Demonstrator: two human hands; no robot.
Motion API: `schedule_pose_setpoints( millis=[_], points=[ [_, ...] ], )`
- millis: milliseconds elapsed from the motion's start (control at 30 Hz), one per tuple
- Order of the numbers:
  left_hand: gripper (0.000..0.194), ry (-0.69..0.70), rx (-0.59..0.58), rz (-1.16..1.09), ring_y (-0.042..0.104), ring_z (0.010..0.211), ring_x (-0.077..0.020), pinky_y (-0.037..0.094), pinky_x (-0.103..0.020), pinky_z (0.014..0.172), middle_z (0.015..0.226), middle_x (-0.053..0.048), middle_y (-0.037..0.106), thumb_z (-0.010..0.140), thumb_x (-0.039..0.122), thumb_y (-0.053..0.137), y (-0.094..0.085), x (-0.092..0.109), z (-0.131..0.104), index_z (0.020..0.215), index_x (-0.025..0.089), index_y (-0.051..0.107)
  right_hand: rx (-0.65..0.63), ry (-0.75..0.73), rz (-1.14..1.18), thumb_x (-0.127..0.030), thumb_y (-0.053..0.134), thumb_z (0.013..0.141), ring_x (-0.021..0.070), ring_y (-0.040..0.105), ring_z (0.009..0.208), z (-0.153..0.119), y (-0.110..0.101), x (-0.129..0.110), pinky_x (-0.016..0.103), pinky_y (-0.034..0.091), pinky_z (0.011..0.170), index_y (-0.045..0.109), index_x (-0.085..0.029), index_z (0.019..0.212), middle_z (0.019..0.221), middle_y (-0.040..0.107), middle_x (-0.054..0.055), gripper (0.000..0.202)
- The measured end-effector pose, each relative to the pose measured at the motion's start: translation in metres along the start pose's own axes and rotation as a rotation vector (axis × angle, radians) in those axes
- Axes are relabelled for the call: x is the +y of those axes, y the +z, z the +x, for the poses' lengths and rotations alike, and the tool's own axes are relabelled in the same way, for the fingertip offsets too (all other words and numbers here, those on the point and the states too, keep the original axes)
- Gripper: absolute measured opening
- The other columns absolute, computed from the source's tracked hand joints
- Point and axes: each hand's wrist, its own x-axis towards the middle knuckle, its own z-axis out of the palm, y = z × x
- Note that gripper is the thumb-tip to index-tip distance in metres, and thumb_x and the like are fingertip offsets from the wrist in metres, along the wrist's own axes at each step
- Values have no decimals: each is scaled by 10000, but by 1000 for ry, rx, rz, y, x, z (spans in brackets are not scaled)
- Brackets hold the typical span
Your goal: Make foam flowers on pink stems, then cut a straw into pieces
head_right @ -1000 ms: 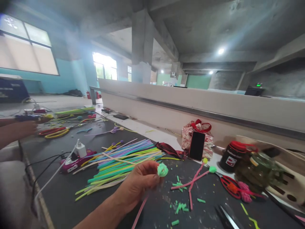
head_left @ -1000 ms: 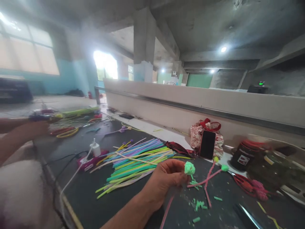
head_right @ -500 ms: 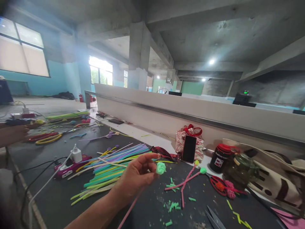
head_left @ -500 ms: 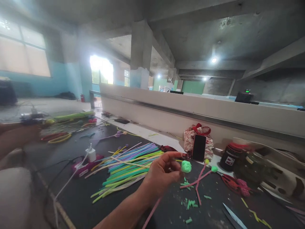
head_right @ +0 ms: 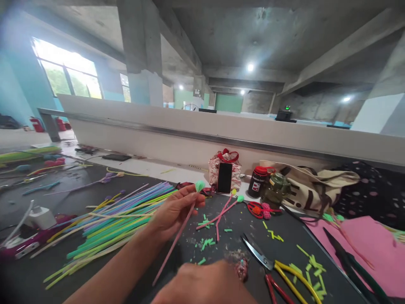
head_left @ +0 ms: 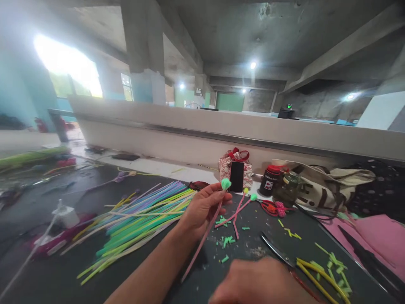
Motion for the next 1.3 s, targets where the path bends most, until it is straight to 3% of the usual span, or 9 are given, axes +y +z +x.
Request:
schedule_pose_setpoints(
  millis=[100, 167, 233, 367, 633, 767, 967, 1167, 1300],
  points=[
    [323, -10, -30, -43, 606, 654, -100, 457, -163, 542, 754, -33, 651, 675, 148, 634, 4, 0, -1, 988, 153, 555, 204, 163, 50, -221, 461, 789, 76, 536, 538, 18, -4, 5, 139, 380, 484, 593, -190, 667, 599, 589, -44, 182],
    [332, -15, -44, -75, 600, 636, -89, 451, -164, 569, 733, -23, 647, 658, 134, 650, 5, 1, -4, 976, 151, 557, 383, 362, 133, -235, 480, 774, 85, 492, 517, 23, -7, 21, 166, 371, 473, 547, -163, 655, 548, 519, -41, 155],
    [352, -25, -37, -105, 603, 645, -99, 446, -173, 583, 724, -23, 646, 630, 127, 671, 4, -1, -6, 963, 147, 557, 415, 434, 349, -267, 497, 764, 81, 482, 510, 28, -6, 39, 178, 385, 471, 526, -154, 726, 591, 517, -37, 123],
    [396, 29, 80, -122, 602, 651, -116, 436, -187, 592, 710, -31, 642, 594, 142, 701, 3, -9, -8, 963, 141, 560, 385, 451, 677, -363, 546, 706, 79, 485, 444, 41, 11, 63, 159, 336, 346, 515, -154, 760, 587, 518, -34, 219],
    [336, 180, 95, -83, 584, 684, -113, 412, -177, 588, 690, -19, 611, 627, 167, 679, -3, -16, -14, 947, 157, 578, 379, 417, 794, -366, 545, 680, 80, 472, 375, 58, 33, 72, 153, 302, 311, 507, -155, 646, 463, 497, -47, 217],
    [351, 177, 117, -5, 575, 735, -130, 424, -211, 642, 856, -63, 618, 621, 194, 677, -15, -17, -20, 954, 153, 573, 374, 412, 779, -373, 540, 706, 70, 454, 374, 58, 34, 71, 156, 326, 330, 521, -152, 649, 462, 513, -42, 229],
    [210, 2, 53, 172, 479, 477, -79, 372, -211, 505, 592, -17, 572, 632, 284, 650, -35, -18, -24, 746, 111, 617, 269, 407, 848, -410, 544, 716, 78, 481, 380, 59, 43, 76, 158, 343, 318, 564, -148, 689, 501, 540, -32, 265],
    [164, -2, 62, 210, 452, 496, -78, 336, -207, 493, 574, 4, 537, 599, 267, 668, -41, -17, -26, 648, 119, 613, 147, 453, 915, -400, 553, 709, 88, 501, 369, 64, 57, 82, 161, 342, 312, 566, -139, 686, 493, 558, -23, 262],
    [150, 48, 160, 229, 443, 535, -77, 335, -205, 537, 580, 1, 541, 605, 256, 660, -46, -20, -25, 610, 116, 609, 114, 541, 882, -415, 591, 674, 90, 500, 382, 62, 55, 89, 156, 318, 308, 581, -145, 700, 500, 557, -27, 271]
  ],
)
